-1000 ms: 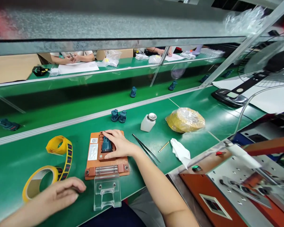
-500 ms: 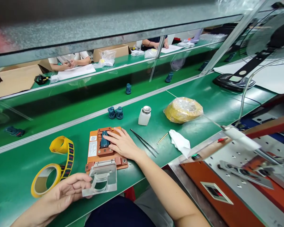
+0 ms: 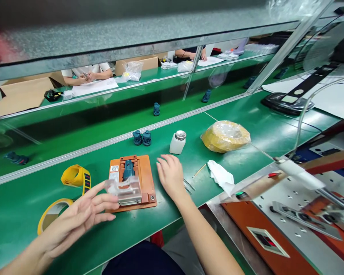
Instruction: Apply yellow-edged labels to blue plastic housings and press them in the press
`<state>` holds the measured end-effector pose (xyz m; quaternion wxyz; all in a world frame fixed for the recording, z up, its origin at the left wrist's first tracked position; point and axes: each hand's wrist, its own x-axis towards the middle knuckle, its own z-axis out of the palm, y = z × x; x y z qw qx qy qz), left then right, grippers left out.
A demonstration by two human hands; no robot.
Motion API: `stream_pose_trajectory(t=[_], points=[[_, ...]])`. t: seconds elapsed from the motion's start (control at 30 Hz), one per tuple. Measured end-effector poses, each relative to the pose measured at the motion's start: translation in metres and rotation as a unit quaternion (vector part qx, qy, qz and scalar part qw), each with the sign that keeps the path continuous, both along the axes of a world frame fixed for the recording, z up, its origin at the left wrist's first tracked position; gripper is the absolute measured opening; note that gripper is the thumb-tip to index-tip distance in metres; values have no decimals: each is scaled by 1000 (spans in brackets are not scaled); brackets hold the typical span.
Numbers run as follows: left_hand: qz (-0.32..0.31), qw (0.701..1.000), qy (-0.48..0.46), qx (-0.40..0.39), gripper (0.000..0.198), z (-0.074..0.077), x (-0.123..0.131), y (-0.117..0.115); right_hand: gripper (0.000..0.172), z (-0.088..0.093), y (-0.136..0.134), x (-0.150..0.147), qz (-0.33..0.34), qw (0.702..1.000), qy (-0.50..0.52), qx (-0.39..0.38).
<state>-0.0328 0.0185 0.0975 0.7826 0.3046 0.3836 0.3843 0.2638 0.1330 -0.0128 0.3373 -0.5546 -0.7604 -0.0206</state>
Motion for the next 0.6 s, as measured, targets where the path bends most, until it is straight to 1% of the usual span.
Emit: stream_pose_trajectory(t=[0.07,0.13,0.2,0.23,0.27,0.3,0.33,0.37,0.4,0.43,0.47,0.5,0.53,0.6], points=[[33,999,-15,-30,66,1,10,17,33,-6,-17,18,-66,996,-59,-12],[56,996,-25,-64,53,-2,21,34,38,-14,-32,33,-130,982,-131,-43],[68,994,-21,-84,38,-6,25,47,42,-23,-43,42,-167,972,-156,-53],[66,995,-7,-80,36,-9,24,52,42,-27,-46,45,-174,971,-154,-52],[56,996,27,-59,39,-11,19,56,42,-32,-47,46,-176,972,-146,-47],[38,994,101,-14,42,-12,11,57,43,-36,-47,46,-175,974,-135,-41],[19,977,206,48,45,-12,0,58,43,-39,-46,46,-171,977,-121,-34],[5,939,324,114,44,-12,-14,58,45,-42,-45,46,-163,980,-106,-28],[1,883,437,171,42,-11,-30,58,46,-44,-43,45,-153,984,-88,-22],[9,820,531,212,40,-9,-47,57,47,-45,-42,44,-142,988,-64,-17],[23,768,596,231,39,-9,-62,57,47,-45,-41,43,-135,990,-34,-13],[38,734,637,234,39,-9,-76,58,46,-44,-40,42,-133,991,1,-13],[47,713,660,230,39,-10,-87,59,45,-42,-39,40,-136,990,41,-19],[34,680,695,230,39,-16,-99,63,43,-37,-37,35,-156,976,143,-52]])
